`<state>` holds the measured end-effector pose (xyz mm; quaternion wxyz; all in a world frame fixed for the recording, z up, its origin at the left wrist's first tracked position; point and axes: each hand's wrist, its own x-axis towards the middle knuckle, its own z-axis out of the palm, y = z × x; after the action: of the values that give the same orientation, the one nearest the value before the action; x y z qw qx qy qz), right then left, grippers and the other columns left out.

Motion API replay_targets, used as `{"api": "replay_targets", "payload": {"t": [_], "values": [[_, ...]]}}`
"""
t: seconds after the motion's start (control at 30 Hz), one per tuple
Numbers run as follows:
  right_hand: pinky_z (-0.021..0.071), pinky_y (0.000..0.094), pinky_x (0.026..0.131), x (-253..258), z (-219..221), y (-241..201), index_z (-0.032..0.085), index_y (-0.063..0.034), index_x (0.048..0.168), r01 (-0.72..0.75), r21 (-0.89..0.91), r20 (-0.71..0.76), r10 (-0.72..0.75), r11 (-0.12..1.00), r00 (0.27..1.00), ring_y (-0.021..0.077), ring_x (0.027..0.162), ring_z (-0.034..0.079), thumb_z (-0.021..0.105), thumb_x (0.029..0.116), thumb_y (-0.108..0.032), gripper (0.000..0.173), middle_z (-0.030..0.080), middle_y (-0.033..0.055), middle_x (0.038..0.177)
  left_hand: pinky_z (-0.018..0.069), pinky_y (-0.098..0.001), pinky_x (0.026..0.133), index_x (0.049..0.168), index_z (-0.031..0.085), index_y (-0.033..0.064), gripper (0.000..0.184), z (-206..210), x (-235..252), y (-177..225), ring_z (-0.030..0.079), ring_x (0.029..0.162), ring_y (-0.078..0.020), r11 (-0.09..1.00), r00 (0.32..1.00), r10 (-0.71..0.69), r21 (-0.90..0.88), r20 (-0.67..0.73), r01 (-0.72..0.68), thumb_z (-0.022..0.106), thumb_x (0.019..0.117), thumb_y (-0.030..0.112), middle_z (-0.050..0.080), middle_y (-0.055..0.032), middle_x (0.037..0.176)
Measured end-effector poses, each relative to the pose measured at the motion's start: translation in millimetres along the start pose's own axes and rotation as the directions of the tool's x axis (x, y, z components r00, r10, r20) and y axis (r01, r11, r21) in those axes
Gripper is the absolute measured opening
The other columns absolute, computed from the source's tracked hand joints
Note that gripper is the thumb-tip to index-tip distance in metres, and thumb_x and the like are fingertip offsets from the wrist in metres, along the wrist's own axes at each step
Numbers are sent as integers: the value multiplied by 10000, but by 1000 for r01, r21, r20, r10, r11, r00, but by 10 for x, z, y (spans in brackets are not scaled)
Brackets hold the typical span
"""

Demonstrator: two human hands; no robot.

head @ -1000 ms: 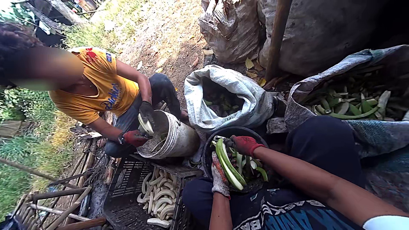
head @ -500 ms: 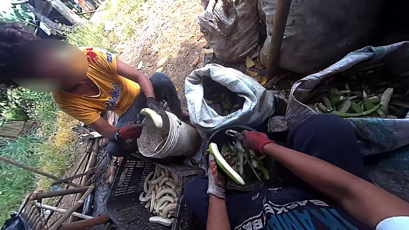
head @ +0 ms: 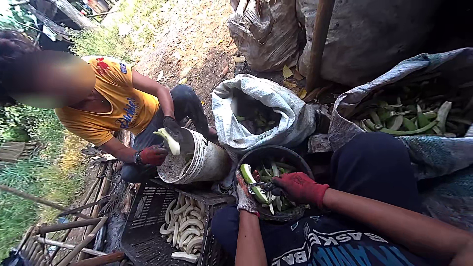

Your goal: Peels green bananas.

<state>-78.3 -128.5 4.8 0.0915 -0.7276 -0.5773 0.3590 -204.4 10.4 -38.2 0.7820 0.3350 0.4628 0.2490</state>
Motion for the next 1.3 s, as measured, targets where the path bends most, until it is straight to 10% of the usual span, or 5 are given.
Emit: {"api": "replay_targets", "payload": {"t": [0.37,0.43,0.53,0.8,1.3], "values": [[467,645,993,630,-438,223,567,-19,1364,-234,228,-67,255,945,965,443,1200,631,475,1086,-250,373,665,266,1240,604,-369,843,1521,163,-109,531,98,-375,13,698,1019,-269,966,870,148,121,470,-230,89,1125,237,610,-273,1221],[456,637,1010,598,-458,169,560,-20,1377,-206,244,-56,226,948,973,440,1208,626,468,1090,-235,370,661,266,1247,542,-342,821,1414,419,6,485,751,-828,291,650,865,-206,991,1000,13,132,-12,-11,89,1131,223,617,-147,1032],[473,614,1002,660,-376,198,548,-22,1386,-209,306,-15,224,929,974,419,1176,641,441,1098,-236,375,658,263,1239,619,-395,739,1313,465,-15,563,43,-179,-155,712,833,-238,979,931,181,34,317,-202,168,1125,424,685,-152,970],[458,660,991,582,-370,502,589,-23,1331,-288,274,-83,321,918,943,447,1200,627,470,1090,-273,367,662,266,1245,624,-490,814,1486,306,48,442,-135,-80,-51,715,1040,-361,1000,960,26,-23,279,-20,279,1128,307,634,-221,1303],[517,635,826,-85,-86,146,592,-34,1318,90,-84,-46,-94,992,994,484,1061,663,558,1045,-254,353,659,278,1168,587,-310,689,1301,502,33,556,66,75,-3,695,816,-170,1000,1000,-14,5,6,14,221,1114,475,685,-108,991]]}}
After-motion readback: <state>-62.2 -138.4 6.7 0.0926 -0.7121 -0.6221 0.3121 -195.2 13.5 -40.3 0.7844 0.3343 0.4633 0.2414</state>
